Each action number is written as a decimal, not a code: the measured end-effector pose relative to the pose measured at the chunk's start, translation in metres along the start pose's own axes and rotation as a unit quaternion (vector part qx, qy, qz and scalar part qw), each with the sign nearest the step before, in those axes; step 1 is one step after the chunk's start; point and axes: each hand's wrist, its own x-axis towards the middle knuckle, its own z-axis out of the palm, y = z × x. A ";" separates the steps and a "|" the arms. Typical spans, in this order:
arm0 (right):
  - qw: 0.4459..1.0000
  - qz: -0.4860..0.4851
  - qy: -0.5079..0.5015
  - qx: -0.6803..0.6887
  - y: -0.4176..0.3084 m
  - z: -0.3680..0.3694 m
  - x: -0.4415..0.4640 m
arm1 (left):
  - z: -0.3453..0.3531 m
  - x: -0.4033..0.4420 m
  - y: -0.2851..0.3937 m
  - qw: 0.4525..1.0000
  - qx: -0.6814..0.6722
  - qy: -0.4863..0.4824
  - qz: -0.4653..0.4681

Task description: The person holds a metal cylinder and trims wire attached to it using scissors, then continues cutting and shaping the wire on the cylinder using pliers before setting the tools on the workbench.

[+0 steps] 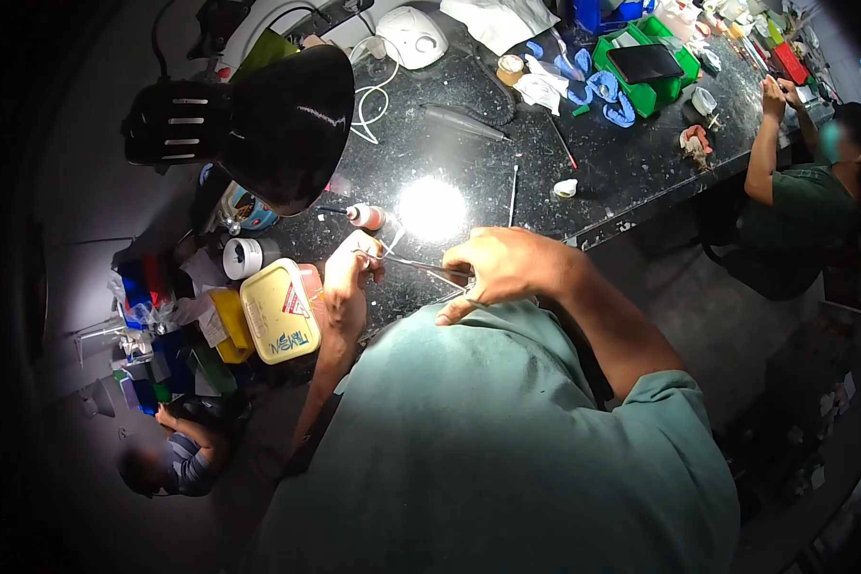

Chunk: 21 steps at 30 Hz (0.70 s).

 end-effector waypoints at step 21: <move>0.982 0.100 -0.105 0.120 0.030 0.020 0.006 | -0.009 0.005 -0.010 0.994 -0.106 -0.012 -0.032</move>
